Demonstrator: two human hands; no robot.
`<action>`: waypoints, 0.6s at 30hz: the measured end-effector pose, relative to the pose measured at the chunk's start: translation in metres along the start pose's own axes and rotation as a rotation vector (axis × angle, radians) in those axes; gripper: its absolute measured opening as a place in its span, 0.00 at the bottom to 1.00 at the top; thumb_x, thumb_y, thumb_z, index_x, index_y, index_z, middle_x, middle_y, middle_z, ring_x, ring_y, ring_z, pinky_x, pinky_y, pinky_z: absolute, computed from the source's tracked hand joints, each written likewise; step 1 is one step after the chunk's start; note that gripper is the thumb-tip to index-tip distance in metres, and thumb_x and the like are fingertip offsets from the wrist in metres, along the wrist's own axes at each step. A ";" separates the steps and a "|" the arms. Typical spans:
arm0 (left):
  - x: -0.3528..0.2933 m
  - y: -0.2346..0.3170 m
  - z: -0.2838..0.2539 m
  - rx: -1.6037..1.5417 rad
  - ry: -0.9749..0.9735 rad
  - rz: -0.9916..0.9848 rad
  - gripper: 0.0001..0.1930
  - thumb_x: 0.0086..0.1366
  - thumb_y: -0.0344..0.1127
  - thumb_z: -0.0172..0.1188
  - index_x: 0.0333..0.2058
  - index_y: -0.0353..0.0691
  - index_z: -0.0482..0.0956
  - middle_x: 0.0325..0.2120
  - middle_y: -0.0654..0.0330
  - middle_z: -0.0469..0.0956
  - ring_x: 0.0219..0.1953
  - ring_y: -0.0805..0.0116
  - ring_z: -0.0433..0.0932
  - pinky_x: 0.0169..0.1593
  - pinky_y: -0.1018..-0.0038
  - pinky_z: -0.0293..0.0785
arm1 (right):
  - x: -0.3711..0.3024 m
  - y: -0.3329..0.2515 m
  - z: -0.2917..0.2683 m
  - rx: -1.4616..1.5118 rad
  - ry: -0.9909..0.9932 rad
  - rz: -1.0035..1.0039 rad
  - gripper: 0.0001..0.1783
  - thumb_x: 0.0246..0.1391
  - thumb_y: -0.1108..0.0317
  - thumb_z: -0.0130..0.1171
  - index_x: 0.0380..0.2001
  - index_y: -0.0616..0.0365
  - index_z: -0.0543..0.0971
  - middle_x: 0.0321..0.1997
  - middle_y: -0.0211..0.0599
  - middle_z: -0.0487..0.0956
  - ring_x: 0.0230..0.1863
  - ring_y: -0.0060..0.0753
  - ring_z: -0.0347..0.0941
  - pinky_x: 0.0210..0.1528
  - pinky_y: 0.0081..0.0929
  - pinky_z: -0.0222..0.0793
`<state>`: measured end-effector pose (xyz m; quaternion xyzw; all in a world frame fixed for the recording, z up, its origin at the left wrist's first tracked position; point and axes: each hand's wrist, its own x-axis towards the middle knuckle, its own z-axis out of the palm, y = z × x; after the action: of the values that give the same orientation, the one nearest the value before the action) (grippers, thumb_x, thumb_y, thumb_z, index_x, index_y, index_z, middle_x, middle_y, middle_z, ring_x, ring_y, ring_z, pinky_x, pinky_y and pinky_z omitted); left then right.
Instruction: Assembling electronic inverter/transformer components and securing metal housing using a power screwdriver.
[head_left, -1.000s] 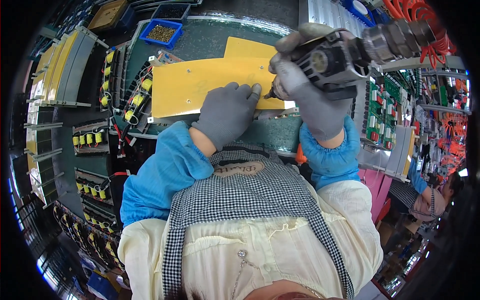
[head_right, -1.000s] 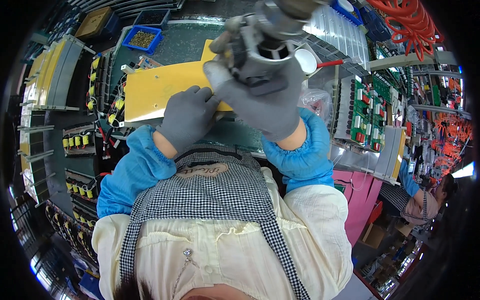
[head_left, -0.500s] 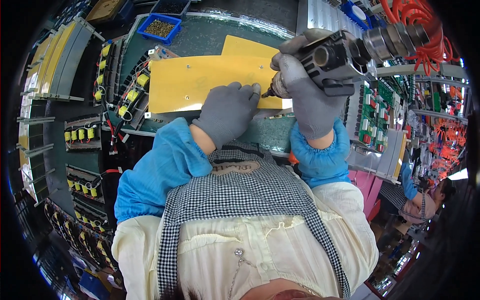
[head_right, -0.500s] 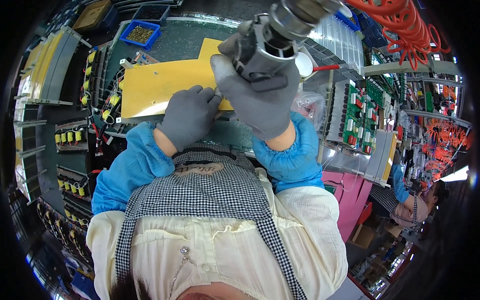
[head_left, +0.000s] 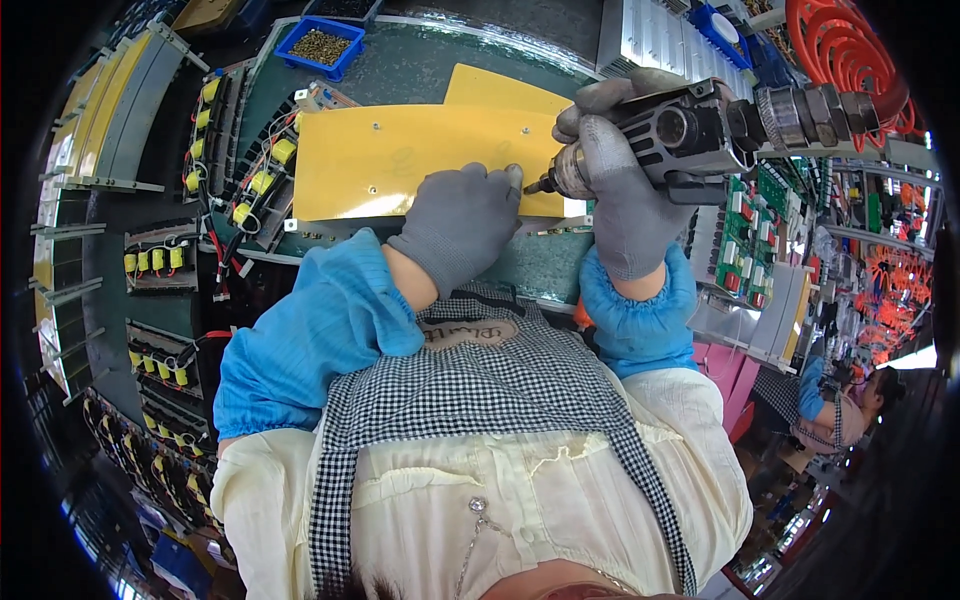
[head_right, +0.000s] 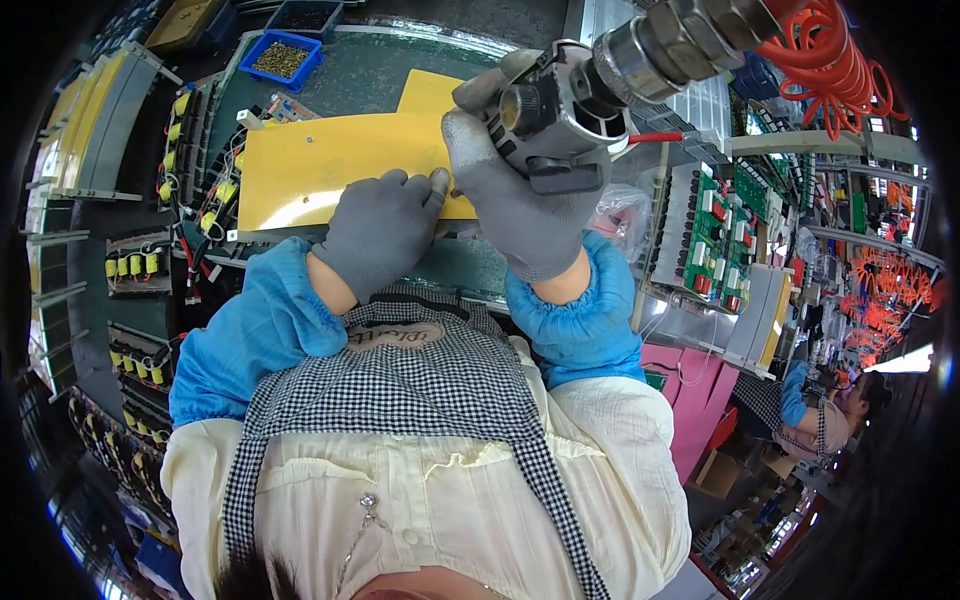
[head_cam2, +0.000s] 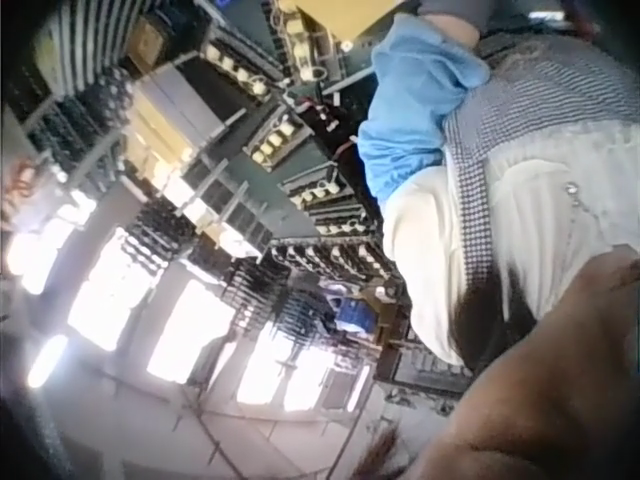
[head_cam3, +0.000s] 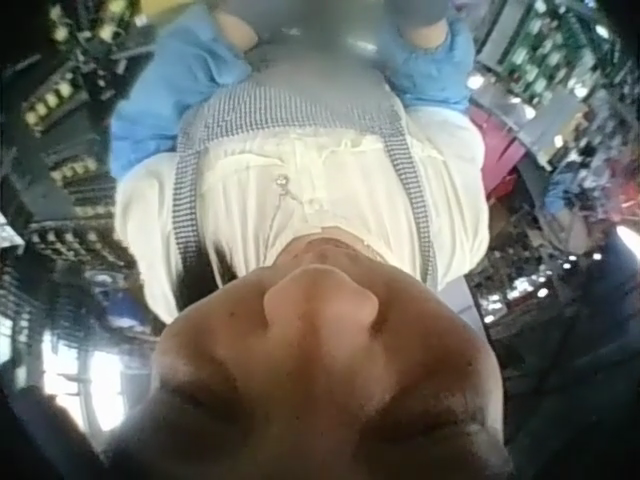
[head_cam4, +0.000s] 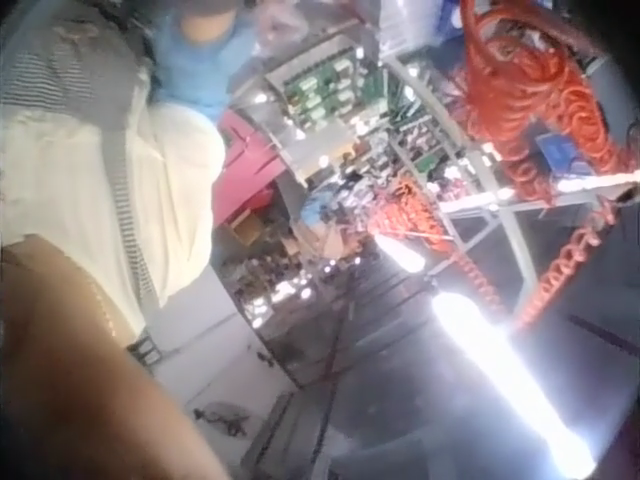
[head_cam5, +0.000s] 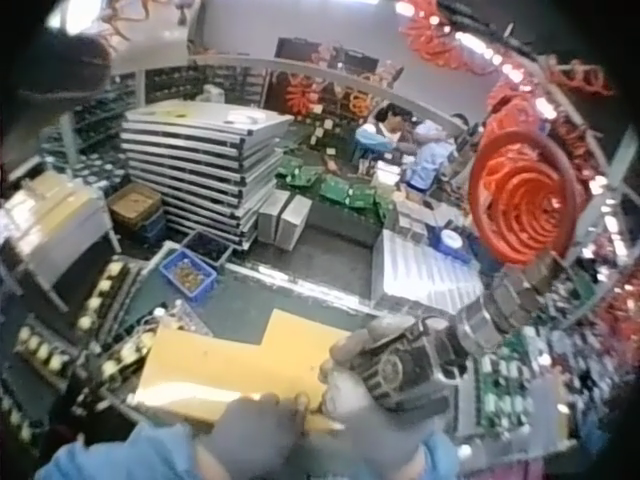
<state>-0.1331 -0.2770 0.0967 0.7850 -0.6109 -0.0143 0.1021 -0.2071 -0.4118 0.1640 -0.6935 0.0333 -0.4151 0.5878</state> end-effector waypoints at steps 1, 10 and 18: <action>0.000 0.001 0.001 0.024 -0.016 0.000 0.26 0.60 0.42 0.59 0.54 0.35 0.75 0.33 0.63 0.76 0.35 0.66 0.76 0.32 0.69 0.74 | -0.001 0.000 0.000 0.001 0.000 0.009 0.23 0.50 0.81 0.63 0.51 0.59 0.72 0.42 0.38 0.81 0.42 0.26 0.80 0.42 0.26 0.80; -0.001 0.002 0.001 0.018 0.038 -0.018 0.26 0.58 0.44 0.61 0.53 0.35 0.76 0.32 0.61 0.77 0.35 0.66 0.77 0.33 0.69 0.75 | 0.003 -0.004 0.007 0.040 0.025 0.019 0.23 0.50 0.81 0.63 0.50 0.60 0.72 0.40 0.38 0.81 0.41 0.26 0.79 0.40 0.24 0.80; -0.014 -0.020 -0.043 -1.088 0.114 -0.298 0.25 0.63 0.31 0.57 0.58 0.30 0.69 0.43 0.53 0.76 0.45 0.60 0.79 0.47 0.67 0.79 | 0.036 -0.056 -0.011 0.197 -0.006 -0.067 0.21 0.58 0.69 0.54 0.55 0.59 0.71 0.47 0.48 0.78 0.40 0.38 0.78 0.41 0.38 0.77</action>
<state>-0.1113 -0.2527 0.1337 0.6964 -0.3917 -0.2988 0.5218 -0.2153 -0.4219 0.2304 -0.6342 -0.0326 -0.4337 0.6392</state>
